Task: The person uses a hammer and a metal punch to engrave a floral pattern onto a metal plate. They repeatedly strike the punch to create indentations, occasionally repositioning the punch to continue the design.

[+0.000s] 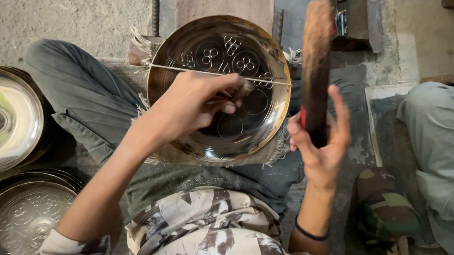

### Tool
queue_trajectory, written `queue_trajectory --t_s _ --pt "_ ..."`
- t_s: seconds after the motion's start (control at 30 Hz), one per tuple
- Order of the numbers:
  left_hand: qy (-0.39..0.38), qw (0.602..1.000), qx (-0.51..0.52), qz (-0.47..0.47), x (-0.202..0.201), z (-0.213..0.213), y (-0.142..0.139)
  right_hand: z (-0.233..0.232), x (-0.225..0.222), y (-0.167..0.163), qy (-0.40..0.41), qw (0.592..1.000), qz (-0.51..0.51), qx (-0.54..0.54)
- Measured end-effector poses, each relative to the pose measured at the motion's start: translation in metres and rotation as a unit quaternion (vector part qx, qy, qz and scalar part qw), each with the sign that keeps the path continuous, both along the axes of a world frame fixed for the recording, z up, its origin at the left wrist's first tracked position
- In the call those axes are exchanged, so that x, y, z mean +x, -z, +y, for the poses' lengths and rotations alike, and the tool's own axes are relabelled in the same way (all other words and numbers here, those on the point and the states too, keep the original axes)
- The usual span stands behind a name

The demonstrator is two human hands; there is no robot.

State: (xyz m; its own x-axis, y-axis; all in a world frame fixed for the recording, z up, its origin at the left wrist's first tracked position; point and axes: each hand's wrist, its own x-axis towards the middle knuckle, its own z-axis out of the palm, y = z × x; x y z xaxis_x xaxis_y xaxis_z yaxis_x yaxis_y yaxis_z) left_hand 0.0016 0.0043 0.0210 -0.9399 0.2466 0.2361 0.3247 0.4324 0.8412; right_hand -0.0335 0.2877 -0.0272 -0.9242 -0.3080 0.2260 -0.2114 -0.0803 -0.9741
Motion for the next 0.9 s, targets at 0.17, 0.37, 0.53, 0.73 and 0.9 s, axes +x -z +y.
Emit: queue_trajectory --t_s 0.17,0.37,0.53,0.73,0.9 --pt "0.055 0.992 -0.079 0.076 -0.014 0.001 -0.003 0.003 0.008 0.021 0.029 0.998 0.000 -0.052" --pt "0.090 0.983 -0.130 0.089 -0.021 0.001 -0.007 0.013 -0.001 0.016 0.038 0.991 0.122 0.027" --pt "0.085 0.980 -0.169 0.059 -0.019 0.003 -0.010 0.013 -0.003 -0.001 0.080 0.926 0.256 0.265" --pt "0.082 0.978 -0.184 0.047 -0.018 0.004 -0.014 0.000 -0.001 -0.017 0.096 0.912 0.268 0.296" --pt "0.083 0.977 -0.187 0.055 -0.017 0.004 -0.014 -0.003 0.000 -0.019 0.101 0.970 0.110 0.190"
